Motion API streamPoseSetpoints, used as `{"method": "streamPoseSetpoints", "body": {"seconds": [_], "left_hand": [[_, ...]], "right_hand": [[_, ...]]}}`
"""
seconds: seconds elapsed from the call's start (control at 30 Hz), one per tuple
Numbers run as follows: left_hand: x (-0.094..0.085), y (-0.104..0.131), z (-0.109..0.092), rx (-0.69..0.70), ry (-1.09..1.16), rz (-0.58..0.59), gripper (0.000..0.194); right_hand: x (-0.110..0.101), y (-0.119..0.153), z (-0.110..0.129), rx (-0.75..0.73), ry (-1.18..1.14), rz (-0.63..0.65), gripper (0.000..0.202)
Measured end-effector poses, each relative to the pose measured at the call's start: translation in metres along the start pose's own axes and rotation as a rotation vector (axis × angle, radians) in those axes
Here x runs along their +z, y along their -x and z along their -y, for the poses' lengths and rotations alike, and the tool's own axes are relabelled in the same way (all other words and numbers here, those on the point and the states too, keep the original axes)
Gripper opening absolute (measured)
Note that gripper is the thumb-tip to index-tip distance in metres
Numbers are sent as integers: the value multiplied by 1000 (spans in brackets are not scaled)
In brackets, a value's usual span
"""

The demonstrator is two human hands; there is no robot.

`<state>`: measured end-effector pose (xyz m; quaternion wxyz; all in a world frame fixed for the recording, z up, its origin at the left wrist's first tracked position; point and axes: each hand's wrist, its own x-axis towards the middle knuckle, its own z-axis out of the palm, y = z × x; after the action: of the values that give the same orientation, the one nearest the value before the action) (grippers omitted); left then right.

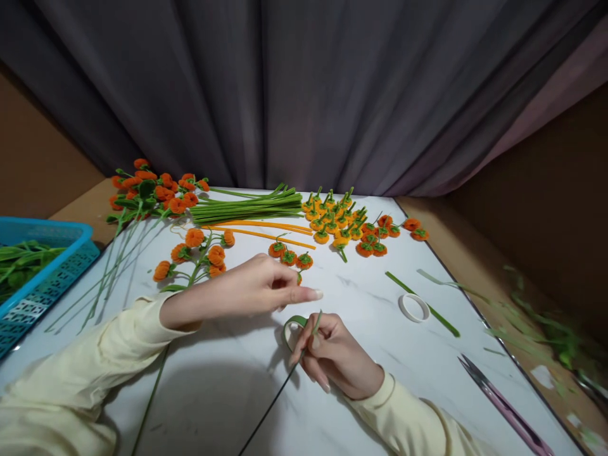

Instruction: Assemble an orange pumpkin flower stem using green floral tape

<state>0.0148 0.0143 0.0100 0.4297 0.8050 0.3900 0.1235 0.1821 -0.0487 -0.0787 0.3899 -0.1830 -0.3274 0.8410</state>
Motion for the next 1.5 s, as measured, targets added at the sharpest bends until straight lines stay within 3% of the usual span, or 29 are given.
{"method": "streamPoseSetpoints", "body": {"seconds": [0.17, 0.3, 0.83, 1.13, 1.33, 1.5], "left_hand": [[20, 4, -4, 35, -23, 153, 49], [29, 1, -7, 51, 17, 140, 47], [26, 4, -7, 177, -265, 31, 33], [29, 6, -10, 117, -348, 36, 31], [30, 9, -11, 94, -310, 31, 30], [29, 11, -17, 57, -196, 116, 31]], "right_hand": [[2, 1, 2, -4, 71, -9, 31], [2, 1, 4, -2, 112, -19, 32], [-3, 0, 5, 82, 54, 2, 27], [-3, 4, 12, 41, 172, 50, 24], [-3, 5, 14, 94, 238, 101, 29], [-2, 6, 16, 129, 272, 136, 29]]}}
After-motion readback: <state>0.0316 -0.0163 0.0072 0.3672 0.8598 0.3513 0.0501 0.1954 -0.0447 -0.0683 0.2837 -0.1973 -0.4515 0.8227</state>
